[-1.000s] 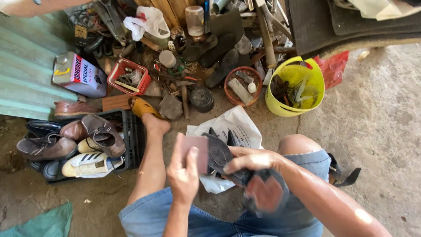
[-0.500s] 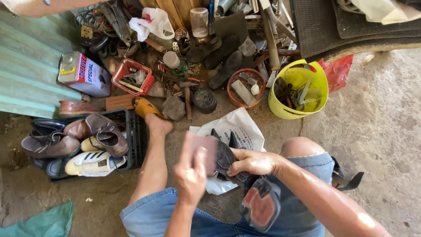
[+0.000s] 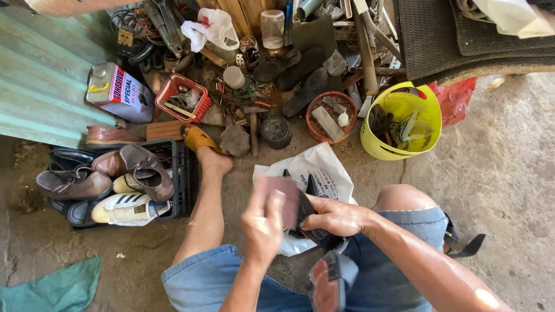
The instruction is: Sanding the sole of a high-heeled shoe and a replacement piece to prepare them for repair
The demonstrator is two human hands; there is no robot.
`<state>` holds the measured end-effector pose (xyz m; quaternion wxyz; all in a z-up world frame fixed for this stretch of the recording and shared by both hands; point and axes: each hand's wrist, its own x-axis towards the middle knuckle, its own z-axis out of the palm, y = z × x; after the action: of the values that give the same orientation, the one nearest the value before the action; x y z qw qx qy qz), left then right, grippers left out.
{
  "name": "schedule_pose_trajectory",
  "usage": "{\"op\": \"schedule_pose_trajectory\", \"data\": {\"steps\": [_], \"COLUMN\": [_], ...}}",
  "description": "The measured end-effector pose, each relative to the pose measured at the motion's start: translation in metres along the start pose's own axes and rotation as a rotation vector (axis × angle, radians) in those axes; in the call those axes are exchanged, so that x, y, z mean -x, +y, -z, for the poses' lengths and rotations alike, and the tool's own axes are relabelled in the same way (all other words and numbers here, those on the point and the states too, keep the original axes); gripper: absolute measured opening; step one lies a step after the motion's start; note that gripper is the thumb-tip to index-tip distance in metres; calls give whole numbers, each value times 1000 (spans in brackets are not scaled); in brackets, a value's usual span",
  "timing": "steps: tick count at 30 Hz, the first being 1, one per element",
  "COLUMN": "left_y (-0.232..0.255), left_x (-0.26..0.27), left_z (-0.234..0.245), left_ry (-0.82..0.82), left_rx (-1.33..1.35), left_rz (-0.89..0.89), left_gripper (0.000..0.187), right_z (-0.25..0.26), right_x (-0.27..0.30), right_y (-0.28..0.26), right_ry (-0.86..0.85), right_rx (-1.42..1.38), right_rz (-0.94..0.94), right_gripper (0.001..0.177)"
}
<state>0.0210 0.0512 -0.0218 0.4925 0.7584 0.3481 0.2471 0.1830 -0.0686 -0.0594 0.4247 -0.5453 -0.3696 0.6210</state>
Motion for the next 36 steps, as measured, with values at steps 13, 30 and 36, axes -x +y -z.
{"op": "schedule_pose_trajectory", "data": {"steps": [13,30,36], "left_y": [-49,5,-2], "left_x": [-32,-15,-27], "left_z": [16,-18,-2], "left_ry": [184,272,350], "left_rx": [-95,168,8], "left_rz": [-9,57,-11], "left_gripper": [49,50,50], "right_z": [-14,-7,-6], "right_x": [10,3,8], "right_y": [-21,-12,-35], "right_ry": [65,89,98], "right_rx": [197,59,113], "right_rz": [137,208,257], "right_gripper": [20,77,78]}}
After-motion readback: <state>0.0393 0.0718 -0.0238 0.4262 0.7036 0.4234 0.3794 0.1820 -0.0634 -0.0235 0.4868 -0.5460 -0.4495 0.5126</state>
